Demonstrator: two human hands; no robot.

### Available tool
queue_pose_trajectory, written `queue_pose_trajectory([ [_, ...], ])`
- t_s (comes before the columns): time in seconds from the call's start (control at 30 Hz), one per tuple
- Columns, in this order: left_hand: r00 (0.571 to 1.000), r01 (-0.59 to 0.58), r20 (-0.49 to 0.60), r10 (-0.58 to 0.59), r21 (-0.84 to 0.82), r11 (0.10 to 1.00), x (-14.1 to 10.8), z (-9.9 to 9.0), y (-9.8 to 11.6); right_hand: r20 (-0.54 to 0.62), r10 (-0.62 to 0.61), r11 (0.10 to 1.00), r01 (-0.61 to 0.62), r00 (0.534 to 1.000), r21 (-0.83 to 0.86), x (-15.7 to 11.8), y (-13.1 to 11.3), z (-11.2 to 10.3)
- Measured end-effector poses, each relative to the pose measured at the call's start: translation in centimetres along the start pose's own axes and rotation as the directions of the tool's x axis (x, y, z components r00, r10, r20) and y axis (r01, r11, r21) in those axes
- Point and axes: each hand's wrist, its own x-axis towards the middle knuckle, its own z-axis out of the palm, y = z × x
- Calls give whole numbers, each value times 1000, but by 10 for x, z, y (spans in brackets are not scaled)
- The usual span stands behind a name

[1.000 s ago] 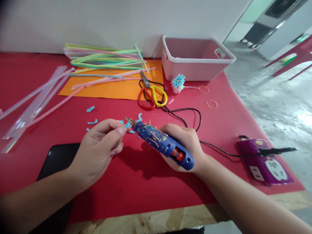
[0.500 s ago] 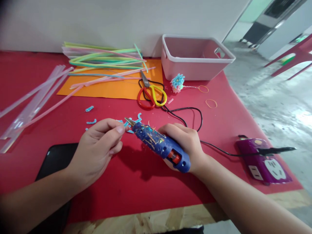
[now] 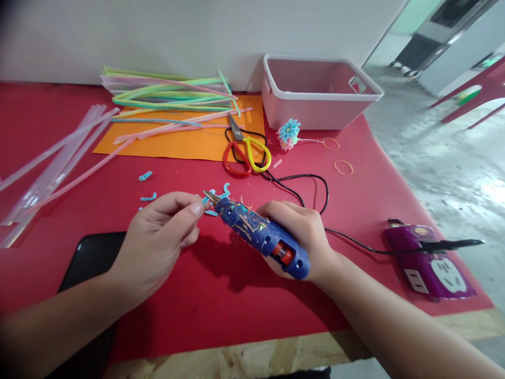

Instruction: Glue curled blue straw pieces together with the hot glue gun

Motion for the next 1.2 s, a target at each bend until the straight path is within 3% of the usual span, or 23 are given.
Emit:
queue_pose_trajectory([
  [0.23, 1000, -2, -20, 2, 30, 1000, 0, 2, 3, 3, -12, 1000, 12, 1000, 14, 1, -1, 0],
  [0.5, 1000, 1, -5, -2, -45, 999, 1, 2, 2, 19, -30, 999, 29, 999, 33, 3, -4, -2],
  [0.73, 1000, 18, -7, -19, -64, 998, 0, 3, 2, -27, 25, 1000, -25, 999, 13, 5, -13, -3],
  [1.2, 1000, 20, 26, -17, -101, 995, 1, 2, 1, 19, -9, 999, 8, 1000, 37, 1, -4, -2],
])
